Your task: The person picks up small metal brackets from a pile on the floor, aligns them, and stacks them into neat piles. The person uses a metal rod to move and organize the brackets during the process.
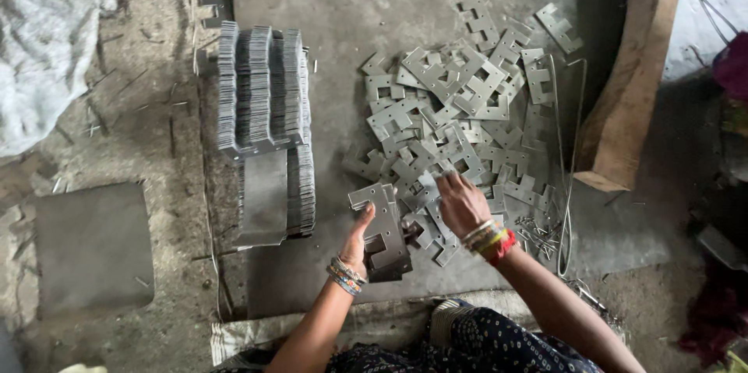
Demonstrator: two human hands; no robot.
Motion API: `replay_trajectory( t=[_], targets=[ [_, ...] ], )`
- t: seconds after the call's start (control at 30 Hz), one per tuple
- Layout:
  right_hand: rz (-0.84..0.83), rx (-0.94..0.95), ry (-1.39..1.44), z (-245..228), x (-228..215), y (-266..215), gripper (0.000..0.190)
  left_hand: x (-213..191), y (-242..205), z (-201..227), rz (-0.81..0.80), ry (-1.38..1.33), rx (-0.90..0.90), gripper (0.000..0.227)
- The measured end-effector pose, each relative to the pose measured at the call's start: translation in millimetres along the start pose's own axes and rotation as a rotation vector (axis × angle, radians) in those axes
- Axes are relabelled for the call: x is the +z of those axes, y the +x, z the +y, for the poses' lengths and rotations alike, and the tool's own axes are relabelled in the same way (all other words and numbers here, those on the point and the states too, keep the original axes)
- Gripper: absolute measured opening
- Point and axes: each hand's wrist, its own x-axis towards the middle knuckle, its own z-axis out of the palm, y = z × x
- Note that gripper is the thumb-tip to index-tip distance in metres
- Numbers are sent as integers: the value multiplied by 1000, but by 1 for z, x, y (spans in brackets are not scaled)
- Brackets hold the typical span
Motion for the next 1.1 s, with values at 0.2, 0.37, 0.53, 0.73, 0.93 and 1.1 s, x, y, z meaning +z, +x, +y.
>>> replay_trajectory(
  t=[0.2,0.37,0.53,0.73,0.93,1.1],
  targets=[
    [161,-506,-163,-14,1,60,51,-2,-10,5,-71,-102,56,64],
    [92,-680,-168,6,4,52,55,-7,-27,11,-116,-75,95,67],
    [268,-740,-158,18,4,33,33,-17,-28,9,-111,-83,95,69],
    [68,-69,416,6,-16,17,27,-29,-12,0,-195,-5,164,74],
    [-56,-168,467,7,-12,4,40,-63,27,-26,-50,141,183,75],
    [-48,-367,-60,13,18,8,48,-62,29,-32,-13,190,161,70]
  ],
)
